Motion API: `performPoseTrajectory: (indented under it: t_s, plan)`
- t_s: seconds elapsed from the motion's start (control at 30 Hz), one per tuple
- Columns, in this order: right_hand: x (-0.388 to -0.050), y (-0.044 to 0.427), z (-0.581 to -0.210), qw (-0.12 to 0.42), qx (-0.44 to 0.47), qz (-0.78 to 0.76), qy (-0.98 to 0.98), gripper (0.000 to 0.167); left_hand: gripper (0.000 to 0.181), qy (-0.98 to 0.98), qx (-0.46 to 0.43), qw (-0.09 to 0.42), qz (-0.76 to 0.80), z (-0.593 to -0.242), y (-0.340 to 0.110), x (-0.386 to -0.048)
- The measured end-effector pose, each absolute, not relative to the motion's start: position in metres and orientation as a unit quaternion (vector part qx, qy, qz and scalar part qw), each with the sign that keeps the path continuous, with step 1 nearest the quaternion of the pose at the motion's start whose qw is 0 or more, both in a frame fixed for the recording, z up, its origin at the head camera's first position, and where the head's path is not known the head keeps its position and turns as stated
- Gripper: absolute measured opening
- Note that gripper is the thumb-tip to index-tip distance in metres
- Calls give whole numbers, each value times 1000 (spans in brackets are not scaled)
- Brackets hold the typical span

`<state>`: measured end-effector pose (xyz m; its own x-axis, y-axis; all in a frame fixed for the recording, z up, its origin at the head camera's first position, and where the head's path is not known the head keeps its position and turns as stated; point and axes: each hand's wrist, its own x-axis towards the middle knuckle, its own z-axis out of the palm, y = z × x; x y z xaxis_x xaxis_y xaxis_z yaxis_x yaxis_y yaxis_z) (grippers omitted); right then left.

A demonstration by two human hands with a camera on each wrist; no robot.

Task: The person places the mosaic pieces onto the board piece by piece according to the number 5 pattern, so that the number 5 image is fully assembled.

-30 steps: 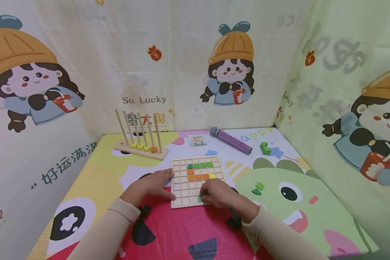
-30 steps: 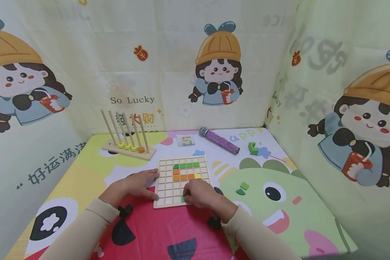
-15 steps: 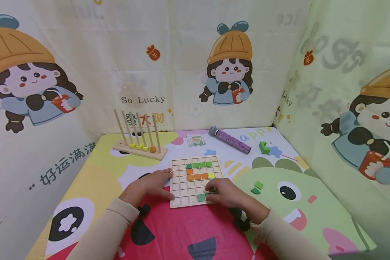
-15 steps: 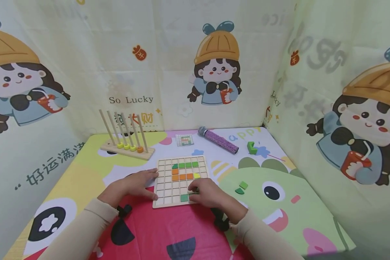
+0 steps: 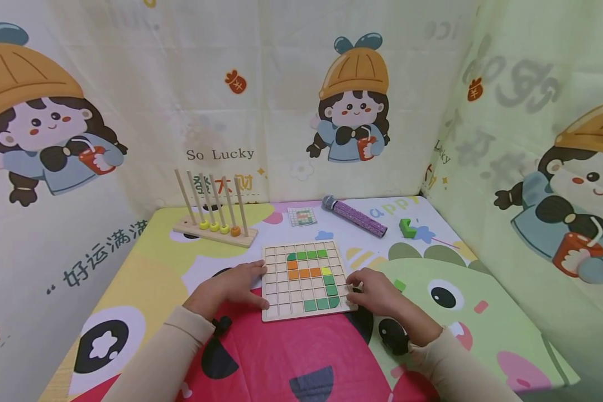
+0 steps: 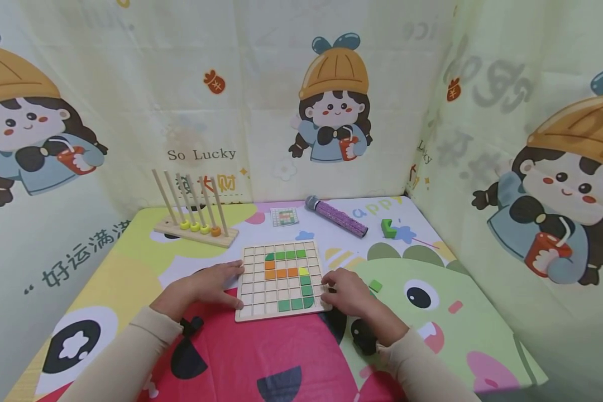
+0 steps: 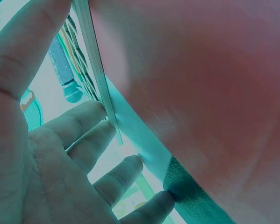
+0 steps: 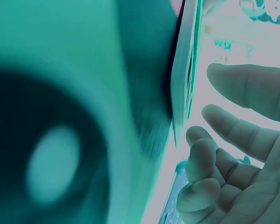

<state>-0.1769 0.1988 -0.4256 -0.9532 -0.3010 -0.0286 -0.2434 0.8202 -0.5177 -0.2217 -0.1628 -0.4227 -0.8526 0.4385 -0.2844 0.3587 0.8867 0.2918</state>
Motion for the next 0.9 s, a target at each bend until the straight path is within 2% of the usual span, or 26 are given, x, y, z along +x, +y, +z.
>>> performPoseTrajectory:
  t_s: [0.2, 0.43, 0.9]
  plan:
    - [-173, 222, -426, 61, -107, -244, 962, 28, 103, 954, 212, 176, 118, -422, -162, -220]
    - [-173, 248, -425, 45, -108, -215, 969, 29, 103, 955, 208, 175, 121, -423, -163, -221]
    - [-168, 278, -420, 73, -85, -178, 978, 26, 103, 954, 211, 180, 118, -419, -162, -220]
